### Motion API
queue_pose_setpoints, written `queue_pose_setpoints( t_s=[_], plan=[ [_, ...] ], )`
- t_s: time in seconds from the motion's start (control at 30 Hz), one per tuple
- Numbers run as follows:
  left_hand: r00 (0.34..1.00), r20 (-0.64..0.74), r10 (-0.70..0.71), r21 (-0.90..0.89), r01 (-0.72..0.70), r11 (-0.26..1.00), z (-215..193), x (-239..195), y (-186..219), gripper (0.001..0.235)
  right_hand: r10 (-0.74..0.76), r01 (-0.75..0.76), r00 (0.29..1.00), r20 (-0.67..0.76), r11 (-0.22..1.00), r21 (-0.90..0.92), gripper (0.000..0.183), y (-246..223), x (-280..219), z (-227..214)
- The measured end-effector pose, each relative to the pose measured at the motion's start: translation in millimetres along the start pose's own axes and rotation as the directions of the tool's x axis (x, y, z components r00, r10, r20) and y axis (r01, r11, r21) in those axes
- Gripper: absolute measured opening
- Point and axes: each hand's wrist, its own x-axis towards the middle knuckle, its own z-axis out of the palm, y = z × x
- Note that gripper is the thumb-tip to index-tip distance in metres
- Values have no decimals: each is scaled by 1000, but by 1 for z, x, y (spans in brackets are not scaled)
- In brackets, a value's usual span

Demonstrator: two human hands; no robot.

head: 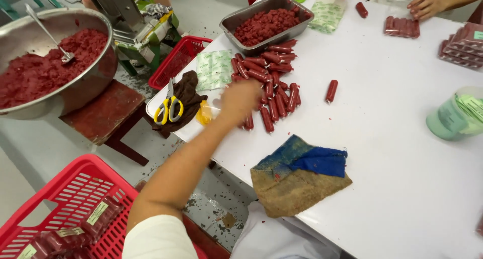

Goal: The person places several small sausages into a clear plastic bag, folds the bag, and affixes a label. The process is repeated multiple times, with finished packages stacked on the table.

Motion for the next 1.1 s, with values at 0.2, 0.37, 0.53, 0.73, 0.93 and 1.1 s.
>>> queue_pose_setpoints(
  t_s=[0.2,0.37,0.53,0.73,0.93,1.1],
  plan=[
    [621,628,469,-501,-140,854,-41,-148,196,49,-71,14,956,284,980,197,141,25,-12,72],
    [699,-129,703,-935,150,-320,88,-145,198,43,-126,-28,977,171,723,690,106,49,-32,74],
    [505,160,848,-802,567,-187,157,-185,248,91,87,261,920,-383,596,760,82,51,-30,39],
    [821,368,437,-923,379,65,198,-180,338,19,-107,397,893,-437,645,653,69,53,-31,6],
    [842,429,327,-794,179,581,156,-161,344,46,-405,512,702,-586,859,19,83,82,-44,-5],
    [757,565,329,-528,25,849,107,-98,319,76,-412,347,906,-98,855,-385,69,130,-19,38]
  ],
)
